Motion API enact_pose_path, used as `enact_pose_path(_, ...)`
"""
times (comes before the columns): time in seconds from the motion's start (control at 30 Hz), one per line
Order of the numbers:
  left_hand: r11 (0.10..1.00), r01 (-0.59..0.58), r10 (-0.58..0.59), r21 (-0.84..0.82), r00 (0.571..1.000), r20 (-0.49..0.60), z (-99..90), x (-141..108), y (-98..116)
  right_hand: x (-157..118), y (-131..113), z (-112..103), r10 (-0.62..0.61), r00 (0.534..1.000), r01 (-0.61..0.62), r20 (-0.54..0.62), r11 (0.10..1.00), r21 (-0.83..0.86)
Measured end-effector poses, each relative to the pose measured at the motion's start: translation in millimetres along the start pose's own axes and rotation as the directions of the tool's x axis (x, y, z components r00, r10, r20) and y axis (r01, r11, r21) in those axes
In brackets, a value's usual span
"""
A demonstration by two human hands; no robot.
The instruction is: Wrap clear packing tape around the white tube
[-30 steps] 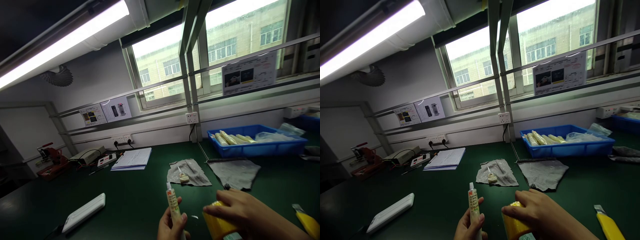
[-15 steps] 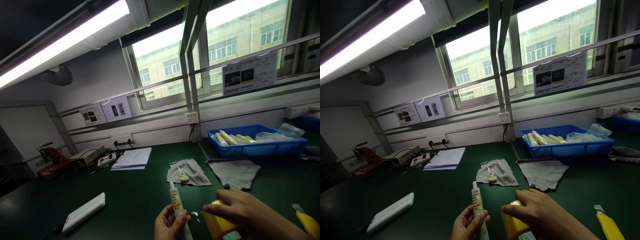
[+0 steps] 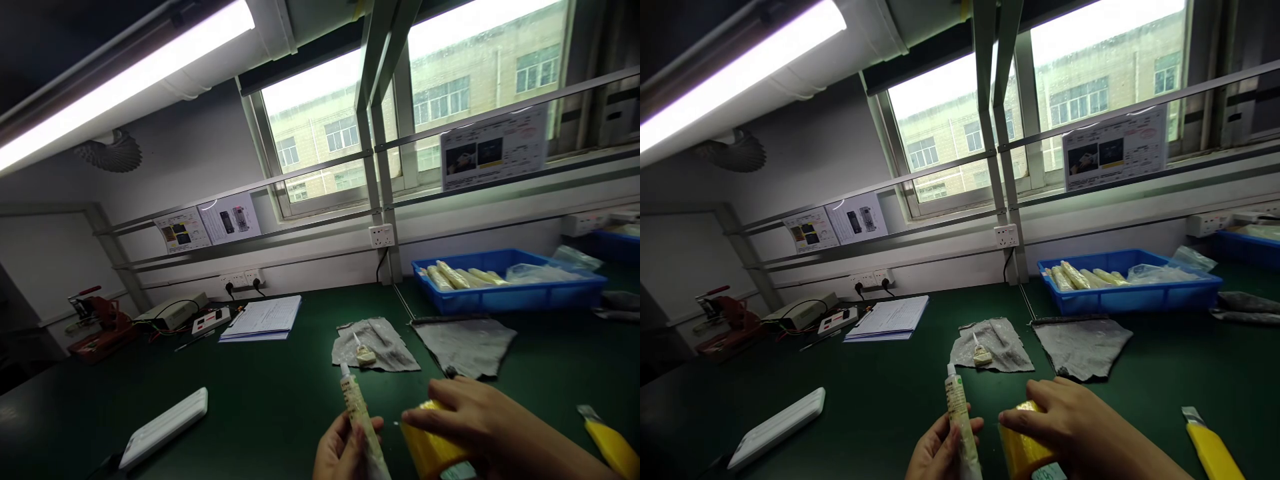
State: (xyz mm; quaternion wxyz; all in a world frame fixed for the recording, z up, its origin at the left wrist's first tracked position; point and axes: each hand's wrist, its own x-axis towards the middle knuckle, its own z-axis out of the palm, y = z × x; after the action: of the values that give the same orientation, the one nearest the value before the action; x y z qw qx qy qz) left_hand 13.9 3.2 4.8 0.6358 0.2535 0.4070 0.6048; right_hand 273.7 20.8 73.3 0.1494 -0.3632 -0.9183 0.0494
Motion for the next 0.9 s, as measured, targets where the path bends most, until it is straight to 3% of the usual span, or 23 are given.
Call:
enact_pose_path(0.17, 0.997, 0.034, -0.035, -0.063, 0.999, -0.009, -2.7, 3, -4, 1, -1, 0, -0.02, 0.999, 0.019, -0.033, 1.0, -0.022)
enact_pose_path(0.33, 0.994, 0.091, -0.084, -0.064, 0.992, 0.098, -6.9, 3, 0, 1, -3, 4, -0.037, 0.997, 0.035, -0.062, 0.999, -0.037)
enact_pose_path(0.47, 0.989, 0.139, -0.137, -0.053, 0.99, 0.034, -6.7, -1, 9, 2, -7, 9, -0.048, 0.995, 0.046, -0.09, 0.999, -0.024)
enact_pose_path(0.67, 0.973, 0.198, -0.185, -0.119, 0.976, 0.118, -6.9, -3, 16, 10, -19, 7, -0.184, 0.959, 0.165, -0.215, 0.981, -0.101)
enact_pose_path(0.8, 0.958, 0.221, -0.212, -0.183, 0.975, 0.067, -5.2, -2, 10, 14, -27, 3, -0.247, 0.933, 0.197, -0.26, 0.959, -0.206)
enact_pose_path(0.9, 0.983, 0.144, -0.142, -0.117, 0.99, 0.023, -3.0, -4, 5, 15, -31, 3, -0.298, 0.913, 0.227, -0.279, 0.938, -0.261)
